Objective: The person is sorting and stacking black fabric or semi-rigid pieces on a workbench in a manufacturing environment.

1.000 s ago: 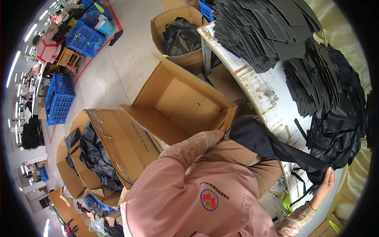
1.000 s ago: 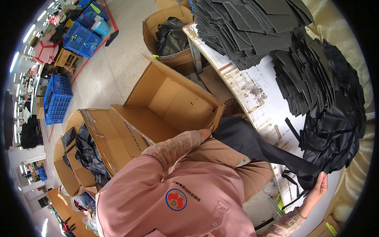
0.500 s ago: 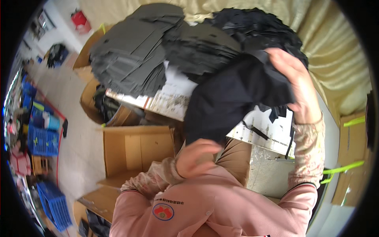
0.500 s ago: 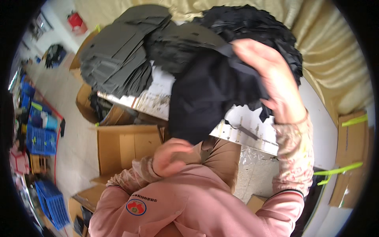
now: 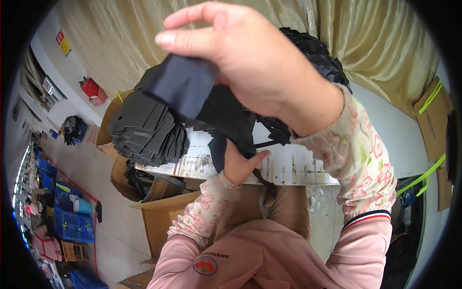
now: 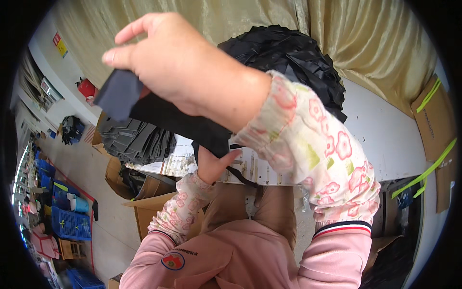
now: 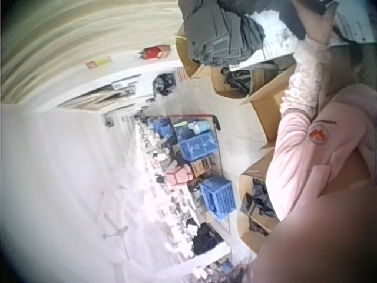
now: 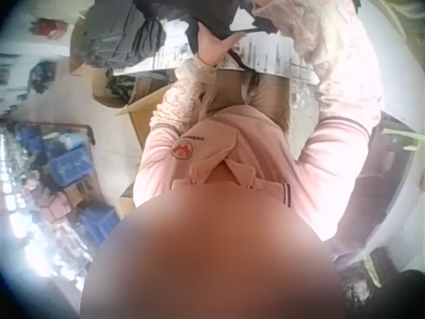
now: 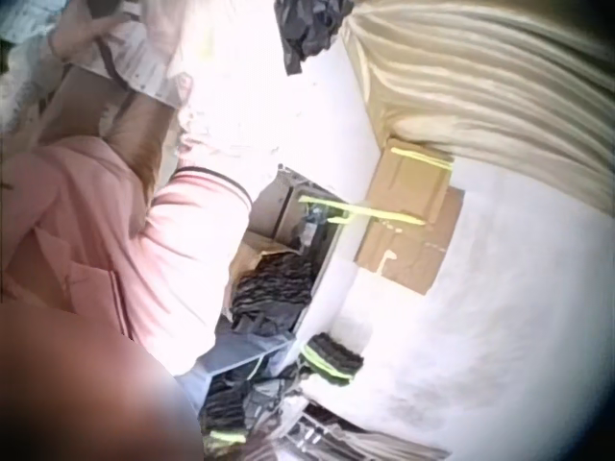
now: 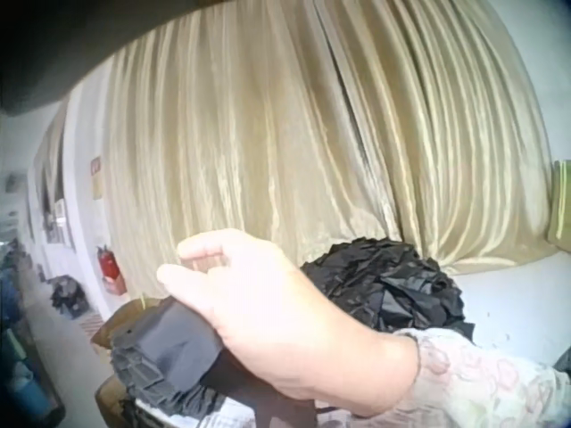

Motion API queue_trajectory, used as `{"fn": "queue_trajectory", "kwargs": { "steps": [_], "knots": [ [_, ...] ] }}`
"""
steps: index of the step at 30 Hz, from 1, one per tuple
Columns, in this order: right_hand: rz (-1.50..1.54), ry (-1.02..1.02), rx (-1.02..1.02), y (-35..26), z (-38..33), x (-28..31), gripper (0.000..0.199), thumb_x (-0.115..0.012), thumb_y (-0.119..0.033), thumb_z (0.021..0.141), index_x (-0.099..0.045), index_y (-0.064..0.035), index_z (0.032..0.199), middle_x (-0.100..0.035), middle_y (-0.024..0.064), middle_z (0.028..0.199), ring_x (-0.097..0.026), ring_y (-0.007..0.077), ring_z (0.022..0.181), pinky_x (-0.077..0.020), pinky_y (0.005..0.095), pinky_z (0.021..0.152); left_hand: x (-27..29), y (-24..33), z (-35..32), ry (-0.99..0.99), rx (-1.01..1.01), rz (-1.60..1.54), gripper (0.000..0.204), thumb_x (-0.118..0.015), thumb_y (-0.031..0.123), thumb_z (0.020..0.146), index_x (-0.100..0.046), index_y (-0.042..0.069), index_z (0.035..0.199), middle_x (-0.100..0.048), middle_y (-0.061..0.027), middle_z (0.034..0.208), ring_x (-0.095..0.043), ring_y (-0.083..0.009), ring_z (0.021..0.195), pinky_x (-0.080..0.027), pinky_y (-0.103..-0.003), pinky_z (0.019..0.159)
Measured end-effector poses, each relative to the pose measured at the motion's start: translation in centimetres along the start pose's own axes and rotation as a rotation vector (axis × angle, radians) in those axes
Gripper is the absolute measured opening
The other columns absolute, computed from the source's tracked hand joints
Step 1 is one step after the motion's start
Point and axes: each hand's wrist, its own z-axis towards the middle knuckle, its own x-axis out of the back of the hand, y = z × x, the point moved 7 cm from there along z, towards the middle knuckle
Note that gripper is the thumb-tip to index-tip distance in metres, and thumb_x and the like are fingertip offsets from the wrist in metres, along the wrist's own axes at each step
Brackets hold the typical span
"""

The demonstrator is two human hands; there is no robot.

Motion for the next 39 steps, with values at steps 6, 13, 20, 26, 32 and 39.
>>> {"fn": "queue_trajectory", "kwargs": {
  "steps": [6, 13, 20, 26, 32, 39],
  "knots": [
    [-0.236, 0.270, 0.065, -7.0, -7.0, 13.3, 0.034, -0.063, -0.013, 0.088, -0.055, 0.0010, 0.118, -0.064, 0.0053, 0.103, -0.063, 0.0091, 0.073, -0.0509, 0.0207, 0.064, 7.1, -5.0, -2.1, 0.229, 0.192, 0.441, 0.015, -0.069, 0.003, 0.078, -0.058, 0.002, 0.089, -0.058, -0.0058, 0.080, -0.056, -0.0143, 0.073, -0.045, -0.028, 0.066],
    [-0.766, 0.443, -0.403, 4.8, -25.4, 29.7, 0.025, -0.066, -0.011, 0.087, -0.060, -0.0054, 0.110, -0.059, -0.0041, 0.100, -0.050, 0.0021, 0.077, -0.0425, 0.0185, 0.075, 12.2, -4.4, -4.0, -0.256, -0.124, 0.942, 0.024, -0.063, 0.002, 0.064, -0.060, 0.006, 0.087, -0.058, -0.0110, 0.088, -0.056, -0.0334, 0.088, -0.042, -0.043, 0.085],
    [-1.363, 0.403, -0.736, 19.5, -37.3, 32.4, 0.030, -0.071, -0.018, 0.081, -0.060, -0.0065, 0.106, -0.059, 0.0153, 0.075, -0.060, 0.0316, 0.069, -0.0477, 0.0397, 0.065, 8.7, -16.4, -10.1, -0.678, 0.163, 1.120, 0.027, -0.067, 0.005, 0.068, -0.063, 0.012, 0.094, -0.058, -0.0072, 0.089, -0.057, -0.0282, 0.093, -0.042, -0.041, 0.083],
    [-1.562, -0.231, -0.321, 21.5, -32.9, 20.4, 0.069, -0.067, -0.037, 0.081, -0.042, -0.0059, 0.138, -0.039, 0.0148, 0.143, -0.036, 0.0323, 0.134, -0.0284, 0.0426, 0.111, 8.3, -16.7, -8.0, -0.793, 0.288, 0.947, 0.028, -0.074, 0.019, 0.073, -0.064, 0.011, 0.097, -0.062, -0.0099, 0.091, -0.061, -0.0314, 0.091, -0.046, -0.043, 0.079],
    [-1.488, -0.356, -0.484, 25.1, -35.3, 20.0, 0.083, -0.068, -0.049, 0.076, -0.034, -0.0162, 0.145, -0.027, 0.0124, 0.151, -0.021, 0.0335, 0.141, -0.0135, 0.0580, 0.113, 14.3, -16.2, -5.5, -0.744, 0.566, 0.599, 0.030, -0.078, 0.010, 0.072, -0.064, 0.005, 0.097, -0.066, -0.0124, 0.086, -0.063, -0.0241, 0.080, -0.049, -0.034, 0.075],
    [-1.535, -0.401, -0.511, 25.2, -34.6, 19.9, 0.081, -0.068, -0.048, 0.077, -0.037, -0.0153, 0.144, -0.027, 0.0127, 0.151, -0.019, 0.0335, 0.142, -0.0137, 0.0574, 0.113, 15.7, -10.1, -1.2, -0.660, 0.378, 0.991, 0.019, -0.064, 0.007, 0.082, -0.068, 0.006, 0.101, -0.066, -0.0152, 0.092, -0.063, -0.0346, 0.088, -0.050, -0.040, 0.076]
  ]
}}
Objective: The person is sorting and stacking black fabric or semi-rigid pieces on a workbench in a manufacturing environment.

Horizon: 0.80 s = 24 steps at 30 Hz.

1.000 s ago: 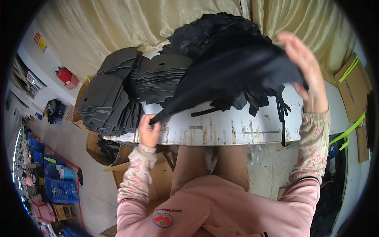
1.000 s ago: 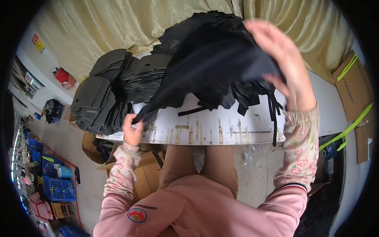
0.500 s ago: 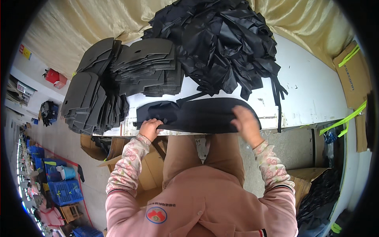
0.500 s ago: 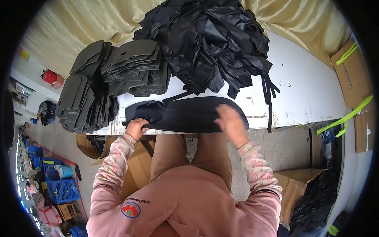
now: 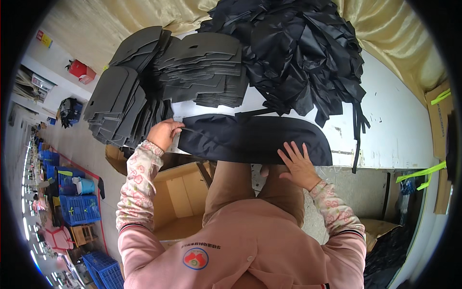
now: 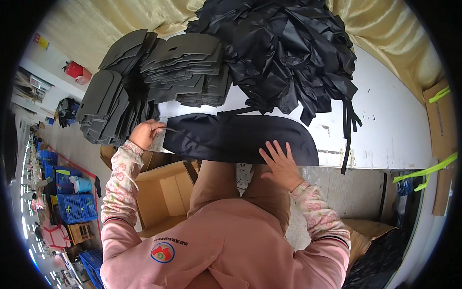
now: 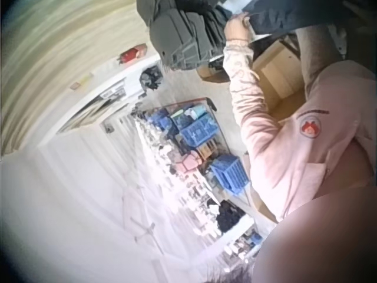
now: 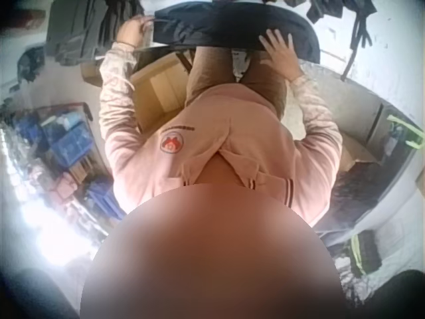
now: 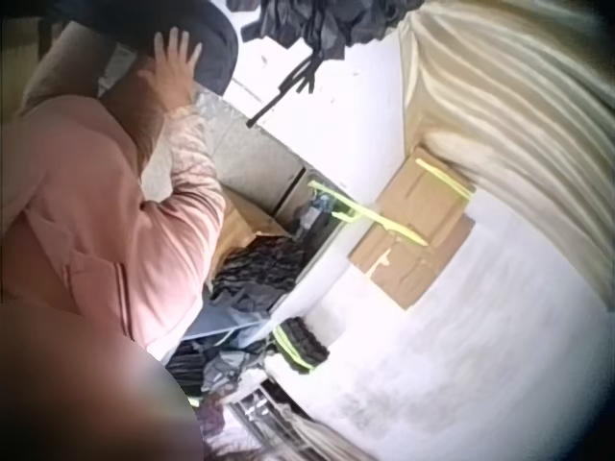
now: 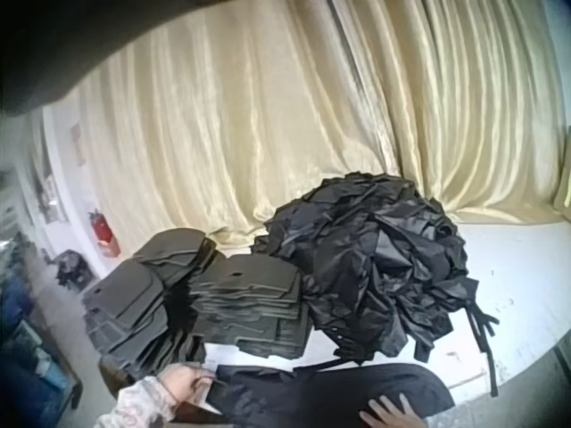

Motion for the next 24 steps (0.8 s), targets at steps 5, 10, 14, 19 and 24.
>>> {"fn": "queue_trajectory", "kwargs": {
  "steps": [5, 10, 14, 19, 24],
  "knots": [
    [0.290, 0.203, 0.040, -1.6, 4.0, 7.6, 0.070, -0.069, -0.035, 0.081, -0.042, -0.0057, 0.139, -0.040, 0.0165, 0.144, -0.029, 0.0356, 0.138, -0.0203, 0.0523, 0.112, 4.8, 8.8, -0.4, 0.422, -0.335, 0.207, 0.027, -0.061, 0.001, 0.071, -0.071, 0.010, 0.095, -0.066, -0.0070, 0.091, -0.062, -0.0271, 0.088, -0.047, -0.036, 0.082],
    [1.568, 0.197, 0.299, -8.8, 14.2, 11.1, 0.054, -0.060, -0.008, 0.091, -0.037, 0.0007, 0.139, -0.053, 0.0119, 0.125, -0.049, 0.0160, 0.116, -0.0382, 0.0270, 0.098, 3.5, 17.4, 1.7, 0.483, -0.675, 0.107, 0.029, -0.064, 0.008, 0.068, -0.068, 0.010, 0.096, -0.063, -0.0045, 0.101, -0.059, -0.0240, 0.097, -0.045, -0.039, 0.089],
    [1.553, 0.198, 0.051, -7.1, 14.5, 11.7, 0.024, -0.050, -0.008, 0.095, -0.056, 0.0006, 0.116, -0.058, 0.0016, 0.072, -0.055, 0.0089, 0.066, -0.0460, 0.0233, 0.066, 10.0, 14.3, 5.6, 0.709, -0.532, -0.016, 0.042, -0.053, -0.003, 0.071, -0.060, 0.006, 0.111, -0.052, -0.0189, 0.126, -0.045, -0.0381, 0.122, -0.034, -0.046, 0.105],
    [1.604, 0.163, -0.040, -6.0, 14.0, 9.9, 0.022, -0.045, -0.012, 0.098, -0.056, -0.0007, 0.113, -0.050, -0.0017, 0.064, -0.045, 0.0048, 0.052, -0.0378, 0.0186, 0.051, 12.4, 2.8, 15.9, 0.138, 0.028, 0.171, 0.065, -0.070, 0.035, 0.080, -0.046, 0.011, 0.136, -0.041, -0.0191, 0.143, -0.033, -0.0392, 0.135, -0.026, -0.050, 0.110],
    [1.607, 0.220, -0.054, -4.9, 14.0, 9.4, 0.018, -0.048, -0.014, 0.098, -0.057, -0.0016, 0.108, -0.049, -0.0019, 0.059, -0.043, 0.0040, 0.047, -0.0357, 0.0177, 0.047, 11.3, 2.1, 17.7, -0.022, -0.084, 0.277, 0.064, -0.071, 0.046, 0.077, -0.057, 0.011, 0.128, -0.053, -0.0195, 0.121, -0.048, -0.0360, 0.115, -0.040, -0.039, 0.098]
  ]
}}
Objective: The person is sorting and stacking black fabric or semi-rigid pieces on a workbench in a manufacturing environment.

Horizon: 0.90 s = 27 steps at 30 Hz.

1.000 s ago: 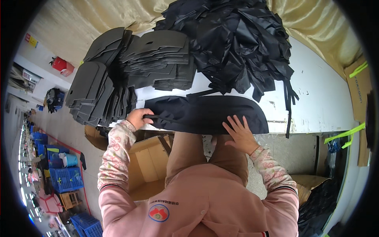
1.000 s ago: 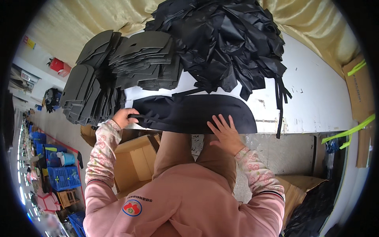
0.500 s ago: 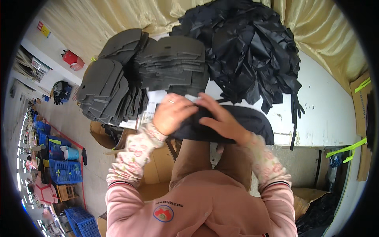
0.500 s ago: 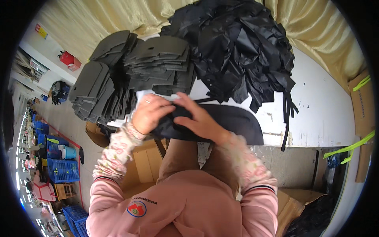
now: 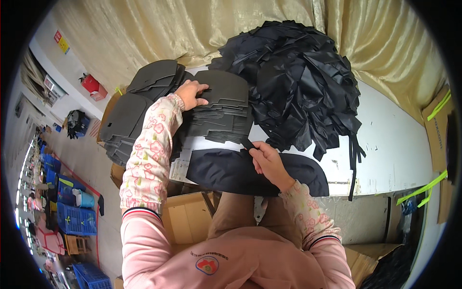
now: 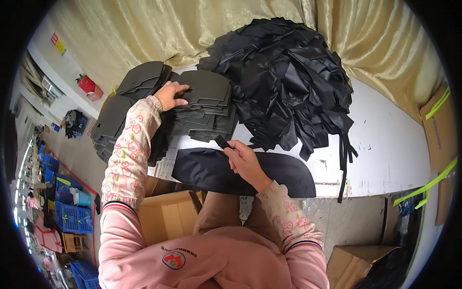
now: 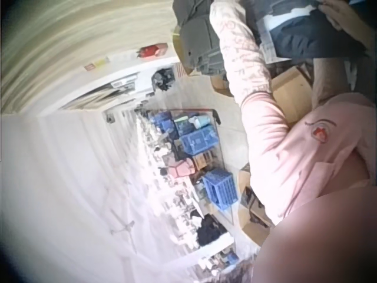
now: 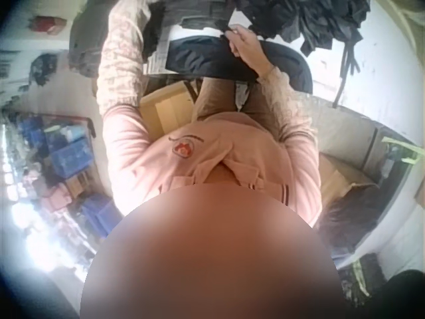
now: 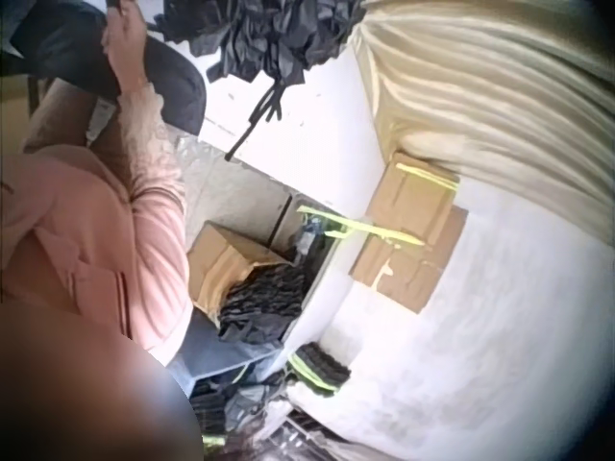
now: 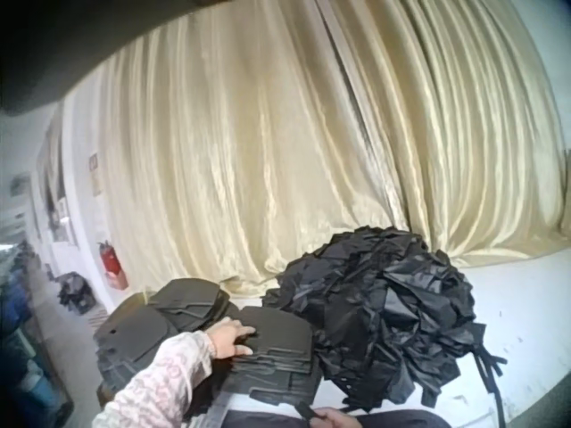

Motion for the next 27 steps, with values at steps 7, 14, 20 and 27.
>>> {"fn": "queue_trajectory", "kwargs": {
  "steps": [7, 14, 20, 27],
  "knots": [
    [0.043, 0.034, 0.000, 1.8, 0.4, -1.0, 0.016, -0.053, -0.016, 0.096, -0.057, -0.0016, 0.103, -0.055, -0.0005, 0.062, -0.048, 0.0045, 0.048, -0.0377, 0.0182, 0.045, -0.8, 0.9, -0.3, 0.119, -0.015, 0.061, 0.065, -0.078, 0.042, 0.072, -0.059, 0.005, 0.121, -0.054, -0.0142, 0.103, -0.048, -0.0344, 0.104, -0.040, -0.038, 0.094],
    [0.007, 0.113, 0.083, 1.8, 0.3, 0.0, 0.012, -0.055, -0.011, 0.095, -0.057, 0.0000, 0.099, -0.057, -0.0011, 0.073, -0.050, 0.0038, 0.063, -0.0402, 0.0180, 0.058, 2.3, 2.4, -3.8, 0.553, -0.178, -0.214, 0.035, -0.069, 0.030, 0.081, -0.059, -0.001, 0.096, -0.056, -0.0202, 0.117, -0.056, -0.0363, 0.104, -0.045, -0.038, 0.091],
    [0.017, 0.178, 0.198, -1.6, 0.3, -1.1, 0.013, -0.057, -0.011, 0.094, -0.058, -0.0008, 0.101, -0.056, -0.0024, 0.074, -0.049, 0.0022, 0.065, -0.0388, 0.0179, 0.057, 6.1, 8.2, -11.1, 0.845, -0.157, -0.497, 0.019, -0.054, 0.009, 0.090, -0.060, -0.004, 0.103, -0.065, -0.0155, 0.103, -0.063, -0.0232, 0.091, -0.048, -0.032, 0.082],
    [-0.205, 0.205, 0.589, -8.1, -1.7, -4.5, 0.008, -0.062, -0.005, 0.090, -0.060, 0.0000, 0.096, -0.059, -0.0013, 0.079, -0.051, 0.0028, 0.069, -0.0414, 0.0191, 0.061, -1.0, 15.8, -16.1, 0.715, -0.116, -0.929, 0.024, -0.053, 0.007, 0.093, -0.057, -0.004, 0.114, -0.057, -0.0155, 0.121, -0.056, -0.0223, 0.110, -0.042, -0.034, 0.097]
  ]
}}
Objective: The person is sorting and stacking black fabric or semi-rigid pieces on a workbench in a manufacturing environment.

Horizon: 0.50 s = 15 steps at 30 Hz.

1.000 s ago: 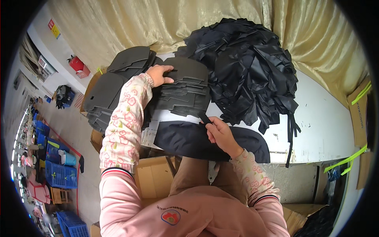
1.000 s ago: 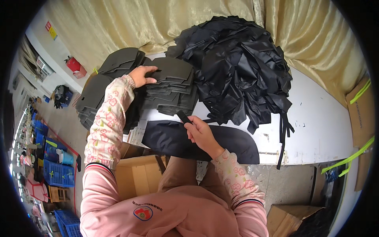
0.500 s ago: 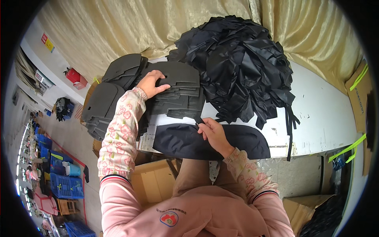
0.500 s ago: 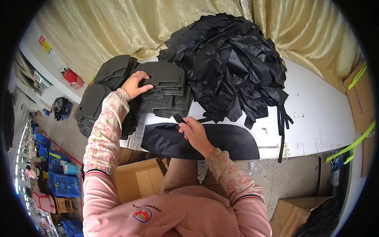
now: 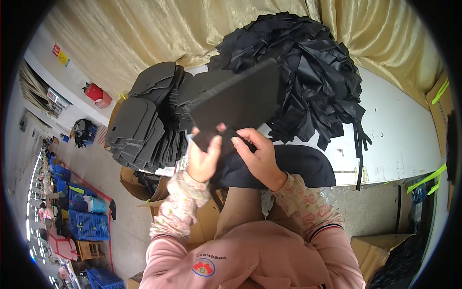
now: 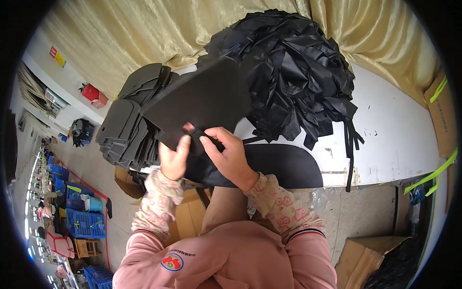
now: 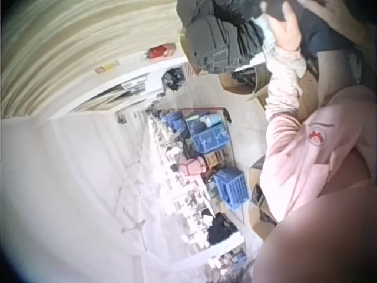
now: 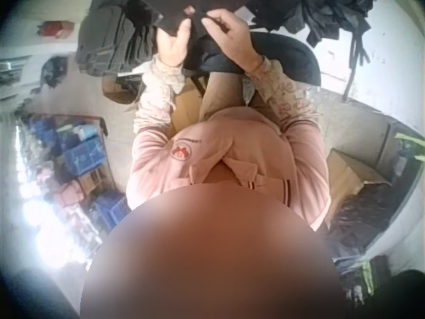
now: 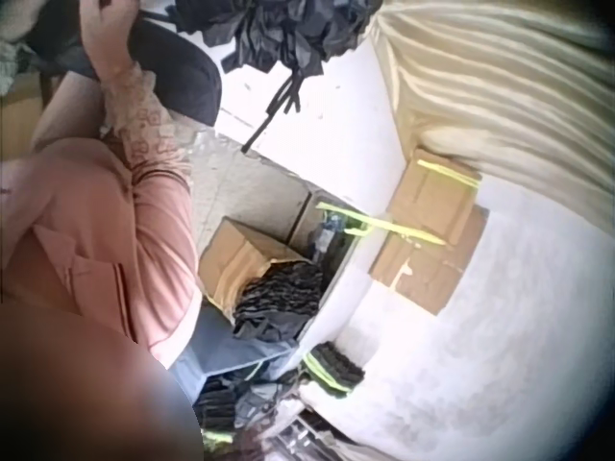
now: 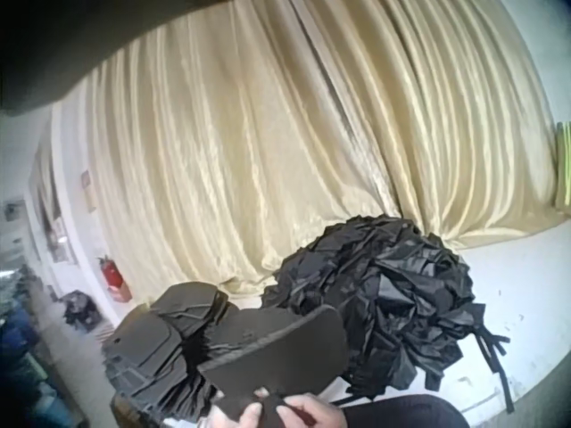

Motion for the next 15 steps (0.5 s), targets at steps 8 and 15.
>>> {"fn": "queue_trajectory", "kwargs": {
  "steps": [8, 15],
  "knots": [
    [0.680, -0.244, 0.064, 11.3, -5.3, 0.9, 0.040, -0.057, -0.019, 0.092, -0.052, -0.0062, 0.129, -0.052, 0.0101, 0.131, -0.048, 0.0196, 0.124, -0.0359, 0.0339, 0.105, -5.6, -0.4, -3.2, -0.274, -0.161, 0.023, 0.061, -0.039, -0.013, 0.070, -0.054, -0.002, 0.129, -0.050, -0.0217, 0.135, -0.043, -0.0350, 0.132, -0.028, -0.043, 0.112],
    [0.400, -0.394, -0.597, -2.0, -4.2, 9.9, 0.053, -0.061, -0.006, 0.086, -0.042, -0.0032, 0.136, -0.057, 0.0067, 0.120, -0.058, 0.0139, 0.103, -0.0501, 0.0293, 0.084, -4.7, 0.5, -2.6, -0.329, -0.480, 0.609, 0.064, -0.061, -0.005, 0.070, -0.051, 0.002, 0.133, -0.049, -0.0187, 0.137, -0.043, -0.0336, 0.132, -0.027, -0.052, 0.111]
  ]
}}
